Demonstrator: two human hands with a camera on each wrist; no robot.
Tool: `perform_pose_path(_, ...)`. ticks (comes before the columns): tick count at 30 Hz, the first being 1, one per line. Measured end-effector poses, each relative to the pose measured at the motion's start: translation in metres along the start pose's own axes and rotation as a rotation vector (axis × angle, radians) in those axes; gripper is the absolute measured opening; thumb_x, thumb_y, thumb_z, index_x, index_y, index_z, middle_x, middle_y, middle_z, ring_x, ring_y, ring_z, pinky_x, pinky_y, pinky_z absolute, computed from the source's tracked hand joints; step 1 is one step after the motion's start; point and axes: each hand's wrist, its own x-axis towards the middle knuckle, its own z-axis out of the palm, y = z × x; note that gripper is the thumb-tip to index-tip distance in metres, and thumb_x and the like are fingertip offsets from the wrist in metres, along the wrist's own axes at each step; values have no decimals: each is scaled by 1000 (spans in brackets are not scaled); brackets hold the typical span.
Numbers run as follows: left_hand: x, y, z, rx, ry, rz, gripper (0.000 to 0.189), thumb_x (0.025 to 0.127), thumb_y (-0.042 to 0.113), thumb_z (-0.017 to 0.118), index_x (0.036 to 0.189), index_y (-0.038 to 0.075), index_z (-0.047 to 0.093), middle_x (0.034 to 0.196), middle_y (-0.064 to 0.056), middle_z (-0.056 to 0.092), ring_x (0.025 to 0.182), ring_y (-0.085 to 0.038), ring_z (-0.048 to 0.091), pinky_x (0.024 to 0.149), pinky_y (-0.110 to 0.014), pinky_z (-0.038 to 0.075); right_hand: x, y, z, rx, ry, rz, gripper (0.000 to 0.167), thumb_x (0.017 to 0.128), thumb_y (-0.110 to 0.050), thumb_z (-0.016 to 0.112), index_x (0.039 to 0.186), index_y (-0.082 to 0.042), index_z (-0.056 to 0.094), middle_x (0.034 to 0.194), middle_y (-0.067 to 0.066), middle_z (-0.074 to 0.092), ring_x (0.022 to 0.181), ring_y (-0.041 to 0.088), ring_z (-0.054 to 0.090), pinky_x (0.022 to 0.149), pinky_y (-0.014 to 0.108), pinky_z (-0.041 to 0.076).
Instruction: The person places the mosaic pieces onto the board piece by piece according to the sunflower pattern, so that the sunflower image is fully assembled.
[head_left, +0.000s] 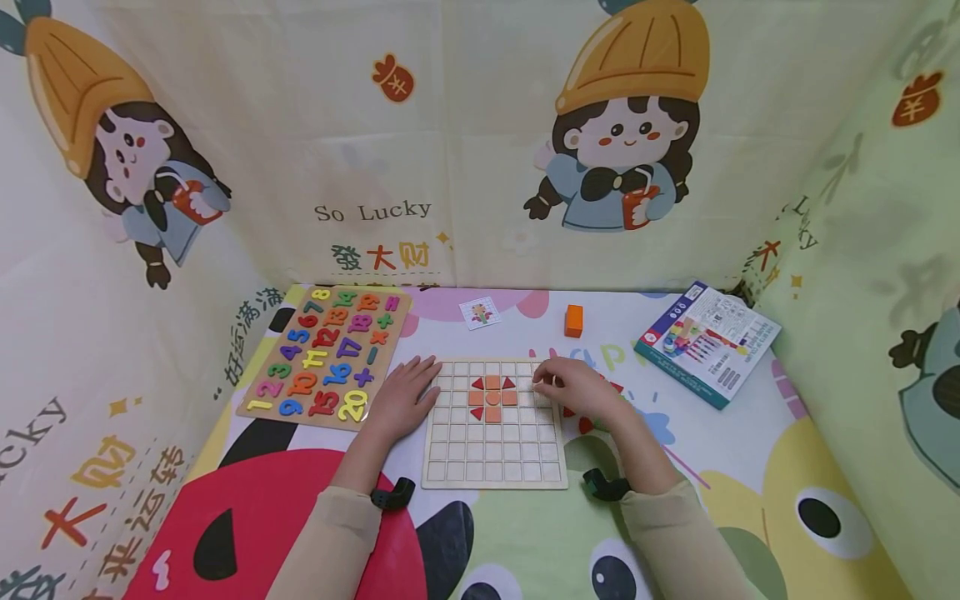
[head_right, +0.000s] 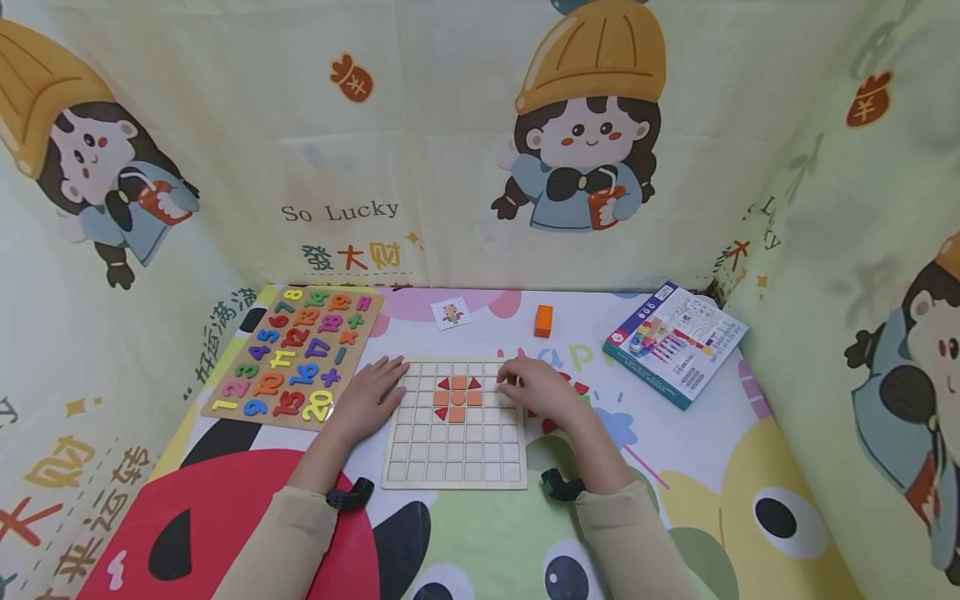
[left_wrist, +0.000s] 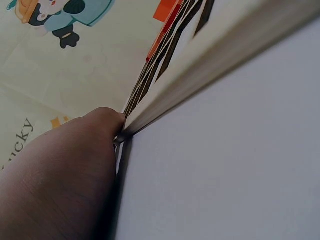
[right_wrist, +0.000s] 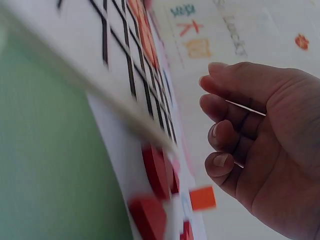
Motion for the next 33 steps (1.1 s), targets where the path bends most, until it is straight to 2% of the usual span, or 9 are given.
perform_pose_path(8, 0, -1, 1, 2, -12, -11, 56, 102, 48, 45, 153, 27, 38, 161, 4, 35, 153, -24, 21, 126, -47, 15, -9, 34, -22, 52, 22, 119, 21, 94, -25, 67, 113, -17, 68, 95, 0, 62, 88, 20, 56, 74, 30, 53)
perform_pose_path(13, 0, -1, 1, -1, -12, -13, 57, 102, 49, 45, 153, 28, 37, 161, 4, 34, 154, -24, 21, 127, -47, 15, -10, 48, -26, 5, -15, 117, 25, 92, -20, 69, 117, -16, 69, 98, 1, 62, 93, 20, 55, 78, 31, 54)
perform_pose_path(19, 0, -1, 2, 3, -5, -12, 56, 102, 50, 44, 153, 28, 38, 161, 5, 34, 154, -23, 21, 127, -46, 15, -8, 55, -25, -19, -57, 110, 26, 91, -20, 70, 117, -19, 70, 96, 0, 60, 94, 19, 53, 79, 31, 53)
perform_pose_path(33, 0, -2, 3, 0, -7, -5, 57, 101, 50, 45, 154, 29, 37, 161, 5, 34, 154, -23, 20, 127, -47, 15, -4, 60, -20, -22, -75, 119, 18, 92, -22, 70, 110, -22, 69, 93, -1, 59, 93, 18, 53, 79, 29, 52)
